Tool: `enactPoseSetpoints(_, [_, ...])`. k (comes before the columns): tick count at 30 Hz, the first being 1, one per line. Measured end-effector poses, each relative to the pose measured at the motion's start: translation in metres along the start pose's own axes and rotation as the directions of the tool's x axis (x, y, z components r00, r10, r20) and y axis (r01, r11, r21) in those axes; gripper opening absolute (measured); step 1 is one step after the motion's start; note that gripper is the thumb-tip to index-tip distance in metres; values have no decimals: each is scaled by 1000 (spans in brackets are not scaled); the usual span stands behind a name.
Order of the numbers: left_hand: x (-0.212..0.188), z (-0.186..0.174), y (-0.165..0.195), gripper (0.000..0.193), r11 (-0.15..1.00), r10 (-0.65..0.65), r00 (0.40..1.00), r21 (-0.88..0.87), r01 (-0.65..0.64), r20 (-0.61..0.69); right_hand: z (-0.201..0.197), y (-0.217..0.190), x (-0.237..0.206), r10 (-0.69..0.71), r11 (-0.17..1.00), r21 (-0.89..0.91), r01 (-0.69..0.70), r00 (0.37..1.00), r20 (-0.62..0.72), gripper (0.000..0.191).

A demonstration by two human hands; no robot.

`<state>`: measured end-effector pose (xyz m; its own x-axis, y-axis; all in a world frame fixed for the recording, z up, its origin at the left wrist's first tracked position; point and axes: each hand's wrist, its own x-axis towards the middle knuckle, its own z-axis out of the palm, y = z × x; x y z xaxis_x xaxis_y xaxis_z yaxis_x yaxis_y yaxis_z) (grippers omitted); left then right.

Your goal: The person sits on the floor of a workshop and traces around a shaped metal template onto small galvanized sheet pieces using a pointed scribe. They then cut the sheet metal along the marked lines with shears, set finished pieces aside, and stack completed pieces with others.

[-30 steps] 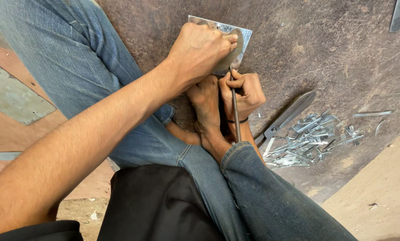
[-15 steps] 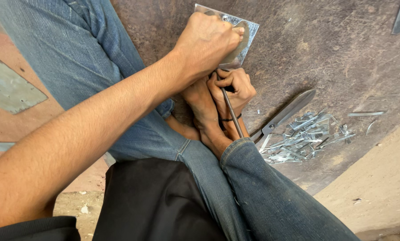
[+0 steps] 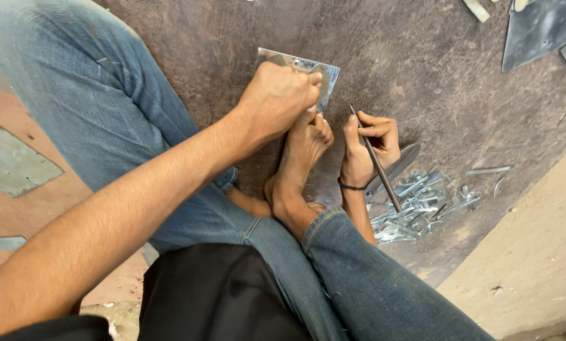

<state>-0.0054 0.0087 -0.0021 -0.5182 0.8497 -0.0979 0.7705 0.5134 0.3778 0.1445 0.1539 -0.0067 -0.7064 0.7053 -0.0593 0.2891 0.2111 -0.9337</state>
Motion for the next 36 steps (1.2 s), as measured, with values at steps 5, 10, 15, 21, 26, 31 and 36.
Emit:
enactPoseSetpoints(5, [-19,-23,-31,10,923,-242,933,-359,136,-268,44,-30,9,-208,960,-129,248,942,262,21])
enactPoseSetpoints(10, [-40,-35,-61,18,628,-680,723,-605,489,-123,85,-52,1,-173,959,-101,265,829,531,20])
enactPoseSetpoints(15, [-41,-26,-63,26,473,-763,642,-610,636,77,101,-58,5,-206,947,-104,305,821,533,19])
enactPoseSetpoints(21, [-41,-23,-55,30,684,-673,729,-482,548,-126,103,-49,3,-303,868,-185,461,786,538,23])
enactPoseSetpoints(26, [-37,-23,-51,31,697,-659,747,-449,559,-93,91,-45,-4,-332,748,-307,589,732,594,30])
enactPoseSetpoints(31, [-37,-19,-53,30,727,-638,760,-417,545,-119,70,-45,-15,-360,697,-366,617,742,566,24])
enactPoseSetpoints(36, [-42,-16,-42,31,746,-625,769,-394,536,-137,49,-40,-28,-216,838,-327,437,816,536,22])
